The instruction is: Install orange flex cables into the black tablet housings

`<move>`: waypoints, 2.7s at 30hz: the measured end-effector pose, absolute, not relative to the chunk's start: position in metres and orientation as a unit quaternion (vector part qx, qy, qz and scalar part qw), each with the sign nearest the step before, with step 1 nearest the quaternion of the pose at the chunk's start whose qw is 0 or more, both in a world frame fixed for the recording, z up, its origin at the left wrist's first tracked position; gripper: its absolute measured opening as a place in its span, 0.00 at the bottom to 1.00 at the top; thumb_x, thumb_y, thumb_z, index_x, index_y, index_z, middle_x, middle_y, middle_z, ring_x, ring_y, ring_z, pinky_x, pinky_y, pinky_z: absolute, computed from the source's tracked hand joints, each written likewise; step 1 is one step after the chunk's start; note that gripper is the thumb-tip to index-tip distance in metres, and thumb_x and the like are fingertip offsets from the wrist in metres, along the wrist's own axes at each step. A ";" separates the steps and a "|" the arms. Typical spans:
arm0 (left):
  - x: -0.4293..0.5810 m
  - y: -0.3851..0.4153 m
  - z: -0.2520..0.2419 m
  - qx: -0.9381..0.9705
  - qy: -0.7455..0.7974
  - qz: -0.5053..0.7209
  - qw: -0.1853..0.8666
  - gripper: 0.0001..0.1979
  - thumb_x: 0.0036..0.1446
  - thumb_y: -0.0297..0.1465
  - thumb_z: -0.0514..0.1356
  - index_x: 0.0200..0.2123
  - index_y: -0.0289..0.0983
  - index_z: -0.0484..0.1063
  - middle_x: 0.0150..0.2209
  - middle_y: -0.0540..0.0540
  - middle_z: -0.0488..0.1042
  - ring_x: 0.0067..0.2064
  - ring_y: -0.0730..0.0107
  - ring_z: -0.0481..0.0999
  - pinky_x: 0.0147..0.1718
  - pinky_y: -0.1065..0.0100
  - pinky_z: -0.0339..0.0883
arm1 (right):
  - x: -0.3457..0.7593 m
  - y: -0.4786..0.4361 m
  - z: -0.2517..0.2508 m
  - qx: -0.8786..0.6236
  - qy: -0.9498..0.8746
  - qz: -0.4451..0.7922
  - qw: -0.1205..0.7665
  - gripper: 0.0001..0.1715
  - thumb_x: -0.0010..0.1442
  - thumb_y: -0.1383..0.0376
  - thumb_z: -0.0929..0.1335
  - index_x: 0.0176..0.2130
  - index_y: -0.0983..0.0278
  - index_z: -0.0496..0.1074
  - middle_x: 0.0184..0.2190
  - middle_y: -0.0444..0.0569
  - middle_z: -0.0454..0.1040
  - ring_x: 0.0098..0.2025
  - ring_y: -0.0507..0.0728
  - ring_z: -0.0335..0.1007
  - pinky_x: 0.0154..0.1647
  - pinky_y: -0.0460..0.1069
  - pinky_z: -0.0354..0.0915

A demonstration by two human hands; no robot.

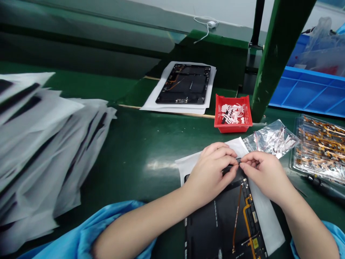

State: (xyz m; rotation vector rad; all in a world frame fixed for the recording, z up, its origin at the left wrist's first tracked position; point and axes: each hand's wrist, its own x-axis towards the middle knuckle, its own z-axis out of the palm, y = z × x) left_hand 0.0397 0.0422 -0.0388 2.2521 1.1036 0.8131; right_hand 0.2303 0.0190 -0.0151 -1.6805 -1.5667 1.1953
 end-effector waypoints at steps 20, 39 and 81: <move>0.041 0.041 -0.049 0.836 0.377 0.352 0.186 0.05 0.60 0.26 0.62 0.30 0.37 0.75 0.38 0.48 0.79 0.49 0.57 0.72 0.51 0.53 0.67 | 0.225 0.023 -0.010 -0.645 -0.516 0.521 0.217 0.17 0.58 0.53 0.69 0.25 0.62 0.74 0.19 0.40 0.67 0.22 0.50 0.59 0.26 0.48 0.59; 0.042 0.041 -0.049 0.832 0.381 0.329 0.234 0.05 0.61 0.27 0.61 0.33 0.38 0.77 0.37 0.47 0.79 0.48 0.57 0.72 0.51 0.51 0.69 | 0.226 0.023 -0.009 -0.641 -0.498 0.540 0.223 0.12 0.53 0.56 0.70 0.32 0.62 0.78 0.21 0.40 0.70 0.24 0.50 0.62 0.27 0.48 0.59; 0.043 0.042 -0.048 0.830 0.372 0.361 0.204 0.06 0.58 0.25 0.61 0.29 0.39 0.74 0.35 0.48 0.79 0.44 0.61 0.74 0.49 0.55 0.70 | 0.232 0.018 -0.001 -0.654 -0.568 0.453 0.211 0.12 0.57 0.56 0.69 0.35 0.59 0.80 0.31 0.46 0.79 0.32 0.56 0.73 0.35 0.50 0.67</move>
